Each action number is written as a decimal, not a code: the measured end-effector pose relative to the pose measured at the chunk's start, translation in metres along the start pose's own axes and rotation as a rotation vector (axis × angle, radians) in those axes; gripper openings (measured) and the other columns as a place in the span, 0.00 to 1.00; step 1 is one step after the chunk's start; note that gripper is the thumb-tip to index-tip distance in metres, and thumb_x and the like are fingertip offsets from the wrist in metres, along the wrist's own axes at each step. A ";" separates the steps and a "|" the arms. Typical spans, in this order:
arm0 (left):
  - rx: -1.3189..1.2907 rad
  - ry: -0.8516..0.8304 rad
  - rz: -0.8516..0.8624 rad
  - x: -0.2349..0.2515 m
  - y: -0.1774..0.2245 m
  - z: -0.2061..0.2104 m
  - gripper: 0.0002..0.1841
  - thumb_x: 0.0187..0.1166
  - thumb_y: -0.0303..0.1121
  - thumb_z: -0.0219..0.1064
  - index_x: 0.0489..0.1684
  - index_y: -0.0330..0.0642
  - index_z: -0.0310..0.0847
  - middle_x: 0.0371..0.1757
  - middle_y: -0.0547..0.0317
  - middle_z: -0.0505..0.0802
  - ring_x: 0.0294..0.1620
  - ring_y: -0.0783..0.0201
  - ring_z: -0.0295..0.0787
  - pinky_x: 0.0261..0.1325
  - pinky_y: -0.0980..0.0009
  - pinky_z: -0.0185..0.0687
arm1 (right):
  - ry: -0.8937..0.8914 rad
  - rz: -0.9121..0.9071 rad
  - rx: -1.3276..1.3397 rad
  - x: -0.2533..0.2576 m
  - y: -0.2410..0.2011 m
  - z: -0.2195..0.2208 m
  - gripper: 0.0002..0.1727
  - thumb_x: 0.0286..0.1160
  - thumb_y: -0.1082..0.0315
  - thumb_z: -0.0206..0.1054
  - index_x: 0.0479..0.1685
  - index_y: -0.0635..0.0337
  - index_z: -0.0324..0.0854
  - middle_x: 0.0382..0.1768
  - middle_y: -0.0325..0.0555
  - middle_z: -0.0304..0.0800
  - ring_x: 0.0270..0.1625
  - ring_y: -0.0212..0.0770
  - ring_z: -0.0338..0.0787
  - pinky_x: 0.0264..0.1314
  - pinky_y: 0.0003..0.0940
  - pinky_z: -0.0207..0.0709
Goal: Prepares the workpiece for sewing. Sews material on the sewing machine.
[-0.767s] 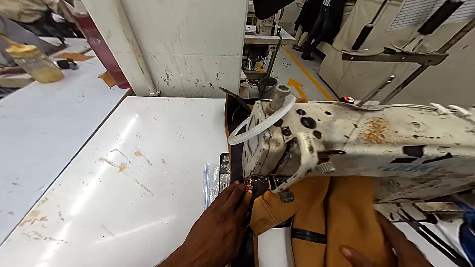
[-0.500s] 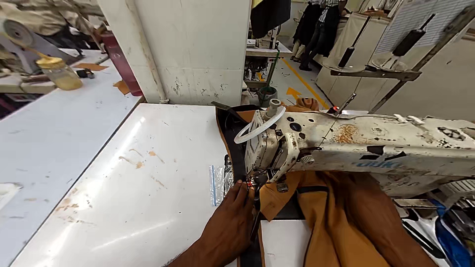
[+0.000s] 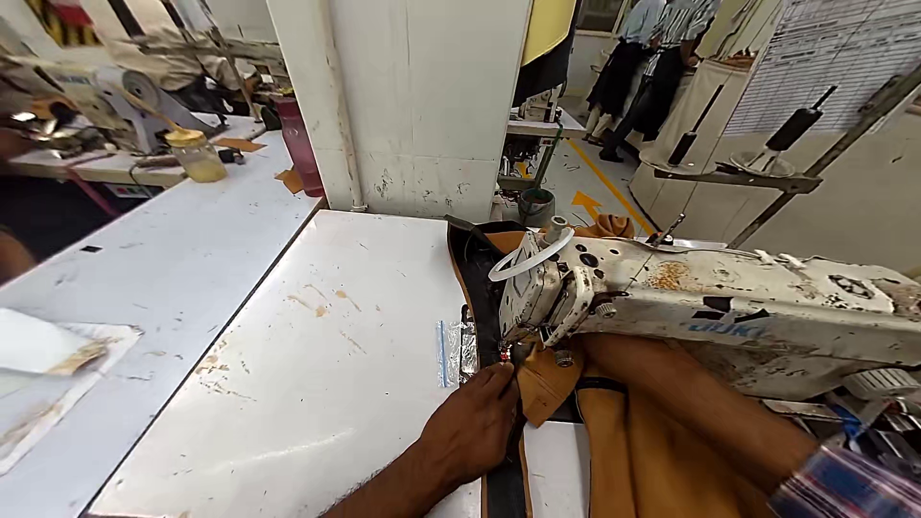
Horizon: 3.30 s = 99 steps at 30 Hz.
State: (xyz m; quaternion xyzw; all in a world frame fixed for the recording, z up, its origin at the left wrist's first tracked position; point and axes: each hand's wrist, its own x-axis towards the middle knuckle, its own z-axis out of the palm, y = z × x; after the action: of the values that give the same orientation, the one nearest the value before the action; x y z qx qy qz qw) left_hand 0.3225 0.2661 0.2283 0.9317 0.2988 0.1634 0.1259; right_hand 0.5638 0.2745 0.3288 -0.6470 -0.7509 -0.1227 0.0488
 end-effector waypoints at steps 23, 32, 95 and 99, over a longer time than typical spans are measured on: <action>0.010 -0.311 -0.041 0.071 0.033 -0.028 0.15 0.78 0.28 0.63 0.57 0.26 0.83 0.63 0.36 0.88 0.72 0.41 0.81 0.78 0.47 0.72 | -0.061 -0.524 -0.144 -0.063 0.001 -0.027 0.36 0.71 0.80 0.66 0.82 0.44 0.72 0.75 0.48 0.81 0.62 0.56 0.89 0.50 0.51 0.86; -0.003 -0.235 0.257 0.074 0.007 -0.025 0.15 0.76 0.23 0.62 0.59 0.39 0.86 0.51 0.46 0.94 0.58 0.47 0.90 0.65 0.49 0.81 | 0.067 -0.640 -0.168 -0.057 0.036 -0.026 0.10 0.67 0.79 0.67 0.39 0.53 0.84 0.48 0.44 0.89 0.45 0.48 0.91 0.39 0.44 0.87; -0.112 -0.065 0.507 -0.056 -0.027 -0.042 0.14 0.86 0.23 0.52 0.49 0.46 0.86 0.60 0.62 0.94 0.70 0.60 0.86 0.73 0.64 0.82 | -0.183 -0.489 0.291 -0.122 -0.059 -0.017 0.32 0.57 0.55 0.70 0.70 0.46 0.83 0.43 0.32 0.95 0.49 0.38 0.93 0.79 0.50 0.73; -0.112 -0.007 0.497 -0.059 -0.023 -0.035 0.13 0.85 0.23 0.53 0.48 0.47 0.86 0.59 0.62 0.94 0.67 0.59 0.88 0.68 0.65 0.84 | -0.229 -0.432 0.377 -0.118 -0.057 -0.016 0.25 0.62 0.53 0.64 0.64 0.39 0.85 0.59 0.28 0.92 0.64 0.34 0.89 0.74 0.43 0.79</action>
State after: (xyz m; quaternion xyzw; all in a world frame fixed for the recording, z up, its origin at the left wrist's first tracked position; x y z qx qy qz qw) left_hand 0.2522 0.2535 0.2390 0.9687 0.0507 0.2023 0.1344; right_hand 0.5249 0.1500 0.3104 -0.4615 -0.8813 0.0848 0.0558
